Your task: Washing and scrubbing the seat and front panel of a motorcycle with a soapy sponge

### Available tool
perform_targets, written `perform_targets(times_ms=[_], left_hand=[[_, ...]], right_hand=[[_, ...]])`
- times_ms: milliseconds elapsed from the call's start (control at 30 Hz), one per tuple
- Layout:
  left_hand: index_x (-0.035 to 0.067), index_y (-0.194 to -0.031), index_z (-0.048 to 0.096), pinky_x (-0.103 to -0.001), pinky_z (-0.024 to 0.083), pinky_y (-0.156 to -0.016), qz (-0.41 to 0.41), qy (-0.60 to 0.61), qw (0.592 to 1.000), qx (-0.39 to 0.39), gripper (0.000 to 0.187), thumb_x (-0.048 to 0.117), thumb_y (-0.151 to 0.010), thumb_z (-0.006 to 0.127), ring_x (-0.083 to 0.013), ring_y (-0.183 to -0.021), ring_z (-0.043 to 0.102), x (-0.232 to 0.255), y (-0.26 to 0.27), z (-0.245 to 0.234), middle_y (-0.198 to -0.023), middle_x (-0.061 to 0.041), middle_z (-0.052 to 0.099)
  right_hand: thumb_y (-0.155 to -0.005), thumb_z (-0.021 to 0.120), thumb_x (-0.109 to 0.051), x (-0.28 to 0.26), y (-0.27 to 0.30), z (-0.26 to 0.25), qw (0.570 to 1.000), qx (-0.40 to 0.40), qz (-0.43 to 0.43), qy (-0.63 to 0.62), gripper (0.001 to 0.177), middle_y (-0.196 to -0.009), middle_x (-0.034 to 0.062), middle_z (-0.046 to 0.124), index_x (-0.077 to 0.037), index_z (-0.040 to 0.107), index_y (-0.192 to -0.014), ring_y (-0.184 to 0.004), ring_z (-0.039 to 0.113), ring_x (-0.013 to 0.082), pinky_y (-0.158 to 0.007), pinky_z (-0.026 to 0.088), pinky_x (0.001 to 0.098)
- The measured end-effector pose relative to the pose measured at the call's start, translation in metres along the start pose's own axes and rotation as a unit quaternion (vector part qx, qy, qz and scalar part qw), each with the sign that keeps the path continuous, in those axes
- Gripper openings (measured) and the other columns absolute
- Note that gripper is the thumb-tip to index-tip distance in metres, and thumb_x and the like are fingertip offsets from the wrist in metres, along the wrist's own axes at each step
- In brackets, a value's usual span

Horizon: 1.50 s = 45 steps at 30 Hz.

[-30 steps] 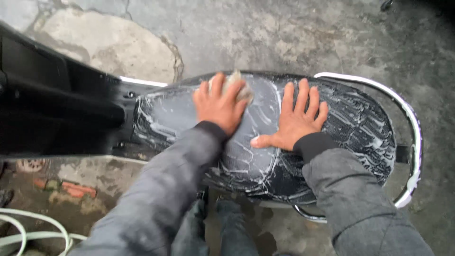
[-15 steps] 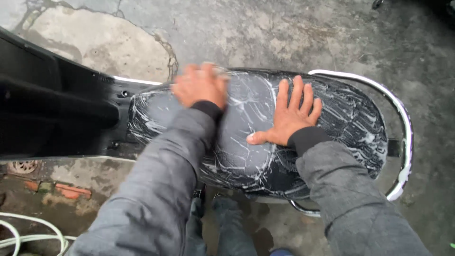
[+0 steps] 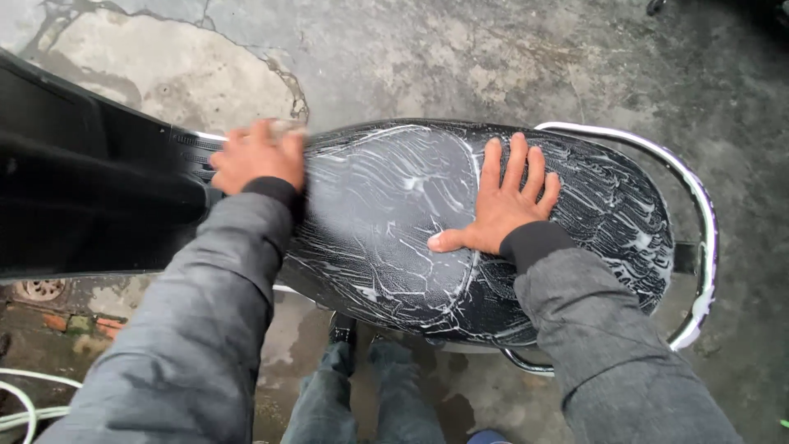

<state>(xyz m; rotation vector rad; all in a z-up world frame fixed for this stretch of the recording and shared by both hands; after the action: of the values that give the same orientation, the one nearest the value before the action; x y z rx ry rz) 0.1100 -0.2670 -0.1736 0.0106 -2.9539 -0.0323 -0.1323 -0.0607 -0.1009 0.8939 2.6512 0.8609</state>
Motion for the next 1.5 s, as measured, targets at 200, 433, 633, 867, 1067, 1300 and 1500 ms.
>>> perform_targets(times_ms=[200, 433, 633, 867, 1067, 1300, 1500], left_hand=[[0.041, -0.118, 0.050, -0.043, 0.034, -0.096, 0.137, 0.055, 0.970, -0.195, 0.051, 0.069, -0.076, 0.044, -0.0350, -0.111, 0.044, 0.019, 0.002, 0.018, -0.124, 0.003, 0.043], [0.037, -0.106, 0.060, -0.049, 0.046, -0.078, 0.194, 0.082, 0.974, -0.088, 0.035, 0.054, -0.076, 0.056, -0.0413, -0.090, 0.056, 0.103, 0.030, 0.006, -0.108, -0.005, 0.054], [0.038, -0.119, 0.051, -0.045, 0.043, -0.089, 0.207, 0.068, 0.954, -0.208, 0.044, 0.059, -0.081, 0.048, -0.0347, -0.110, 0.050, 0.074, -0.007, 0.032, -0.123, -0.001, 0.048], [0.032, -0.114, 0.055, -0.054, 0.038, -0.084, -0.007, 0.005, 0.988, -0.155, 0.048, 0.058, -0.076, 0.046, -0.0384, -0.111, 0.037, -0.010, -0.010, 0.024, -0.121, -0.004, 0.046], [0.026, -0.104, 0.061, -0.045, 0.043, -0.080, 0.091, 0.086, 0.989, 0.084, 0.038, 0.055, -0.080, 0.056, -0.0328, -0.100, 0.046, -0.019, 0.019, -0.006, -0.110, -0.001, 0.049], [0.018, -0.110, 0.059, -0.049, 0.036, -0.073, 0.256, 0.159, 0.893, 0.335, 0.036, 0.039, -0.080, 0.064, -0.0440, -0.084, 0.048, 0.013, 0.129, -0.052, -0.107, -0.023, 0.048], [0.020, -0.112, 0.060, -0.047, 0.030, -0.091, 0.407, 0.166, 0.872, 0.213, 0.038, 0.039, -0.078, 0.066, -0.0357, -0.105, 0.045, 0.035, 0.160, -0.043, -0.112, -0.012, 0.052]], right_hand=[[-0.045, 0.072, -0.076, 0.002, 0.000, 0.001, 1.000, 0.007, 0.003, 0.023, 0.146, -0.143, 0.0160, -0.028, -0.011, -0.017, -0.141, -0.130, -0.021, 0.0405, -0.098, -0.009, 0.0577], [-0.036, 0.078, -0.073, 0.004, -0.004, 0.003, 0.999, 0.010, 0.029, 0.025, 0.153, -0.142, 0.0135, -0.029, -0.014, -0.017, -0.140, -0.129, -0.023, 0.0385, -0.100, -0.012, 0.0580], [-0.042, 0.074, -0.073, -0.002, -0.004, 0.000, 0.999, 0.044, -0.018, 0.013, 0.146, -0.142, 0.0174, -0.027, -0.010, -0.014, -0.141, -0.128, -0.021, 0.0417, -0.098, -0.008, 0.0611], [-0.037, 0.078, -0.070, 0.001, -0.003, 0.002, 1.000, 0.023, 0.019, -0.005, 0.151, -0.142, 0.0126, -0.029, -0.015, -0.016, -0.141, -0.129, -0.023, 0.0388, -0.099, -0.012, 0.0581], [-0.033, 0.079, -0.071, 0.000, -0.003, 0.000, 0.999, 0.035, 0.023, -0.001, 0.154, -0.144, 0.0127, -0.025, -0.015, -0.013, -0.142, -0.130, -0.020, 0.0384, -0.100, -0.010, 0.0579], [-0.033, 0.075, -0.075, 0.005, -0.008, 0.005, 0.999, 0.051, 0.004, 0.012, 0.152, -0.144, 0.0145, -0.024, -0.013, -0.012, -0.142, -0.130, -0.020, 0.0397, -0.099, -0.010, 0.0588], [-0.040, 0.075, -0.069, 0.005, 0.011, 0.009, 0.997, 0.046, -0.052, 0.031, 0.145, -0.144, 0.0155, -0.024, -0.013, -0.011, -0.143, -0.131, -0.018, 0.0411, -0.101, -0.007, 0.0604]])
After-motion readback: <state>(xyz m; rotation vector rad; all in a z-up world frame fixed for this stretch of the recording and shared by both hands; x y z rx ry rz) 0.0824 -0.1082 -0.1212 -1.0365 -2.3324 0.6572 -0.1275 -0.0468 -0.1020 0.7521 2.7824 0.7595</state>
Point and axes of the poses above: each hand's wrist, its own y-axis away from the middle knuckle, its own z-axis out of the palm, x = y × z, the point moved 8 cm from there along -y, towards the middle knuckle
